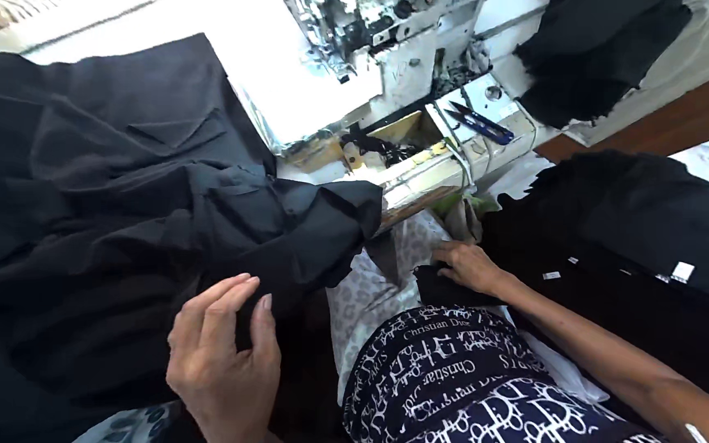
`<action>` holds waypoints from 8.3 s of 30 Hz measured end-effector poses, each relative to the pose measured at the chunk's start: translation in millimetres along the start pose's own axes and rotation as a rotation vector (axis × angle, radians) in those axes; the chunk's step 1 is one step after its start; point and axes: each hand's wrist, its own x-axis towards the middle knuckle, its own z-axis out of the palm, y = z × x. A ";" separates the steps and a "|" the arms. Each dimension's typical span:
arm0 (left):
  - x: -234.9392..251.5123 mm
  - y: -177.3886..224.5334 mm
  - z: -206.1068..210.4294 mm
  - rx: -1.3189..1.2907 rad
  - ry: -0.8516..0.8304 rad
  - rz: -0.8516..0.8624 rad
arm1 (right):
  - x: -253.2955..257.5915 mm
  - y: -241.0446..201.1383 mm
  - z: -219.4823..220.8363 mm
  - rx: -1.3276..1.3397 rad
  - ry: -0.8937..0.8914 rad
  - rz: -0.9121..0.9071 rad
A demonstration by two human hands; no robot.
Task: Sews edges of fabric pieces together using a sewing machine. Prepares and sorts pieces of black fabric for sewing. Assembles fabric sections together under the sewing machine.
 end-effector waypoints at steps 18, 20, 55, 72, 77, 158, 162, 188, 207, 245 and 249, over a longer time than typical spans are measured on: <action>-33.3 57.8 83.9 -0.414 -0.424 0.163 | -9.2 -17.3 8.9 -0.077 -0.156 0.016; -34.3 55.9 92.0 -0.480 -0.469 0.121 | -9.2 -8.1 8.9 -0.015 -0.106 -0.055; -1.0 88.9 167.5 -0.761 -0.775 -0.394 | -85.8 8.0 -51.9 0.544 -0.010 -0.139; 152.7 214.0 234.7 -0.071 -0.342 0.371 | -101.3 17.3 -24.2 0.699 -0.073 -0.192; 174.3 212.8 221.2 -0.186 -0.420 0.172 | -91.1 22.9 -17.3 0.877 0.064 0.035; 156.6 188.2 181.1 -1.490 -0.422 -0.603 | -100.0 16.8 -71.8 0.510 0.446 -0.043; 123.5 168.2 156.5 -1.308 -0.438 -0.301 | -81.4 0.0 -85.1 0.538 0.707 -0.102; 11.9 79.3 79.6 -1.802 -0.041 -0.305 | -6.6 -133.4 -63.2 0.662 0.728 -0.871; -24.8 44.6 79.6 -1.373 -0.172 -0.250 | -9.7 -90.4 -59.6 1.061 -0.102 -0.692; -15.3 32.0 19.5 -0.672 0.002 -0.130 | -9.5 -138.9 -26.9 0.930 0.548 -0.603; -16.3 30.6 23.5 -0.695 0.023 -0.146 | -6.6 -138.3 -25.5 0.924 0.589 -0.614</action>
